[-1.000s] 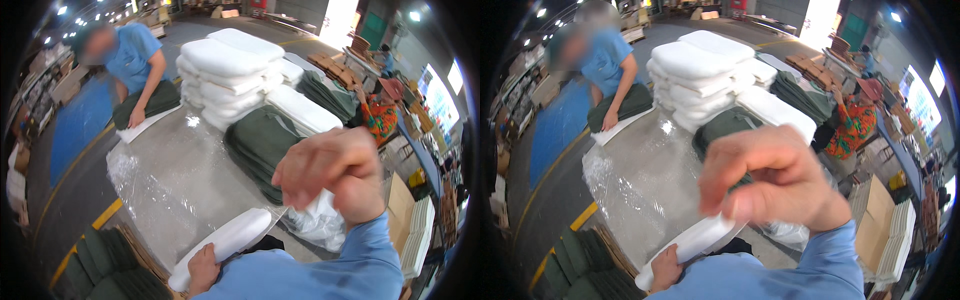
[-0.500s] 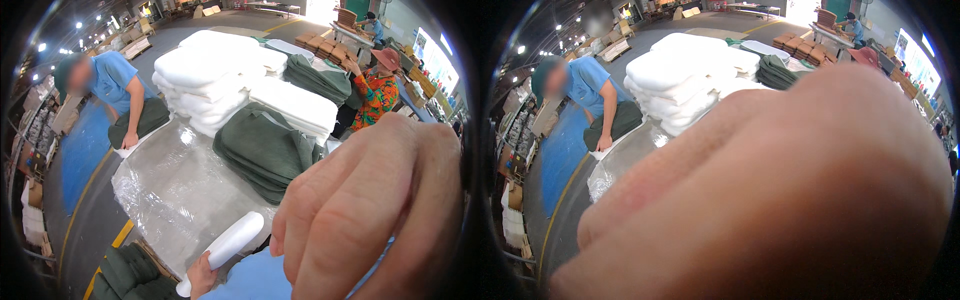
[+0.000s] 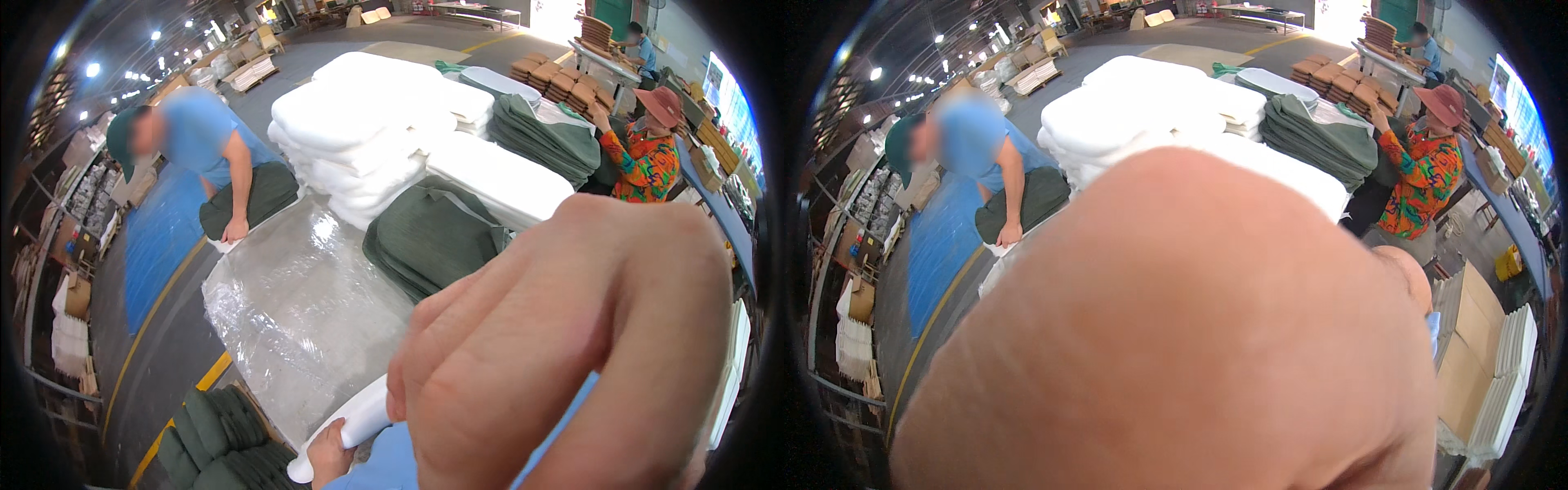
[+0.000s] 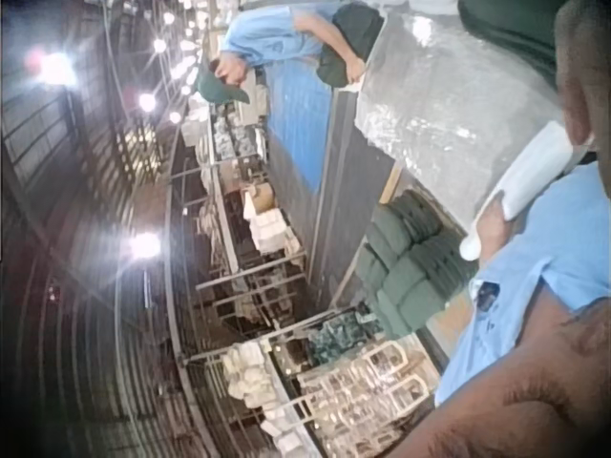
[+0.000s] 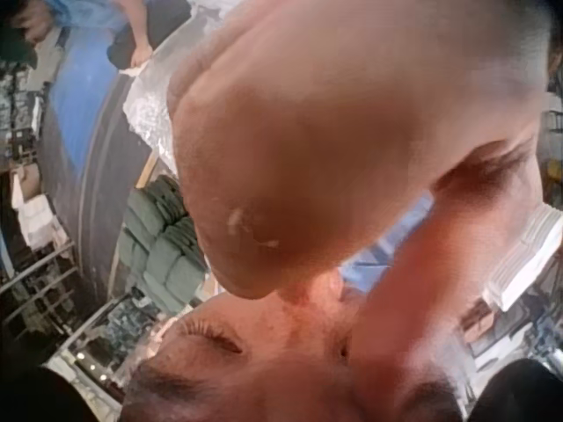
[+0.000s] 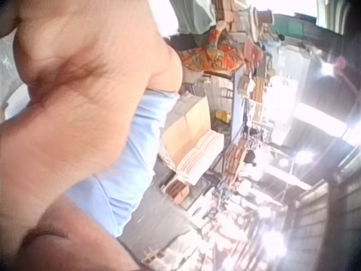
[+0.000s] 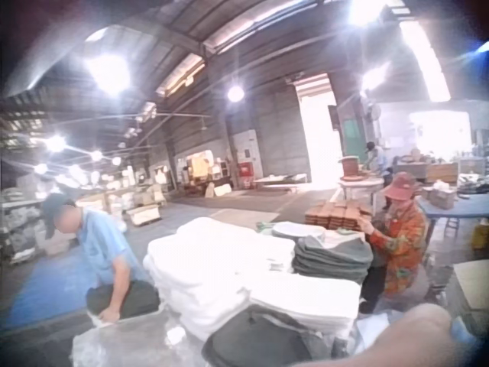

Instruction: The person inserts white foam cushions into green fabric covers at a work table. They align the foam, pull the cover over it, and smooth the edges before stacking the finished cushions.

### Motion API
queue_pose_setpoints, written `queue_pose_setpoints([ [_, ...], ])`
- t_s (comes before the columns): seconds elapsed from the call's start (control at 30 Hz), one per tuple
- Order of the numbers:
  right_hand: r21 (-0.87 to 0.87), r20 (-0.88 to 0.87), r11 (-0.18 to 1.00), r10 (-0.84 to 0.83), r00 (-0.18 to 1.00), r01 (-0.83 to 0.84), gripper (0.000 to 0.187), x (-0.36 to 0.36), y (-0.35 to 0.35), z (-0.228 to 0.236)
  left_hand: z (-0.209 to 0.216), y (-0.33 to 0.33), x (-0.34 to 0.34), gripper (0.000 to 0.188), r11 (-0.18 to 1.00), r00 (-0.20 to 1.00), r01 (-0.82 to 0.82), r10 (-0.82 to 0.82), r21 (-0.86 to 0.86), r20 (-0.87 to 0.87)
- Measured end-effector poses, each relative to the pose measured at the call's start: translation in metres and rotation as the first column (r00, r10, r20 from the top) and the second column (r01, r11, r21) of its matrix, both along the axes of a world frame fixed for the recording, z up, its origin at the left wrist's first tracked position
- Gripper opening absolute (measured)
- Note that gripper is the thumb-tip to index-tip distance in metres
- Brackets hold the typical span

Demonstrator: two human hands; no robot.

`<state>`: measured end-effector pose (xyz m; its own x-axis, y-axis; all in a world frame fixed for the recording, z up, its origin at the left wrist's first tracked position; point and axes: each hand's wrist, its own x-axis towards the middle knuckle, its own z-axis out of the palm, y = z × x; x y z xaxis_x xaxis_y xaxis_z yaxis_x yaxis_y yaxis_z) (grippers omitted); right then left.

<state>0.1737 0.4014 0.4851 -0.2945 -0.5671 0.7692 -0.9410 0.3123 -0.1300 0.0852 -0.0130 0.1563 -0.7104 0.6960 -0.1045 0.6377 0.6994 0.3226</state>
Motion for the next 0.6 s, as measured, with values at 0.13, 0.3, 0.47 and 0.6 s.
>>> queue_pose_setpoints([
  [0.13,-0.001,-0.006,0.999,0.048,0.999,-0.048,0.018,-0.013,0.000,-0.001,-0.001,0.000,0.009,0.073,0.997,0.999,0.002,0.002,0.083,-0.046],
  [0.3,-0.039,0.006,0.996,0.078,0.997,-0.078,0.017,-0.031,-0.001,-0.001,0.004,0.005,0.013,0.071,0.986,0.998,0.010,0.001,0.168,-0.062],
  [0.47,-0.265,0.246,0.958,-0.046,0.968,0.113,0.016,-0.099,0.013,-0.036,0.002,-0.003,0.020,0.067,0.987,0.996,-0.073,0.078,0.144,-0.030],
  [0.6,0.172,0.635,0.665,-0.639,0.434,0.727,0.030,-0.209,0.079,-0.210,-0.001,0.000,-0.007,0.065,0.998,0.999,-0.049,0.050,-0.040,0.013],
])
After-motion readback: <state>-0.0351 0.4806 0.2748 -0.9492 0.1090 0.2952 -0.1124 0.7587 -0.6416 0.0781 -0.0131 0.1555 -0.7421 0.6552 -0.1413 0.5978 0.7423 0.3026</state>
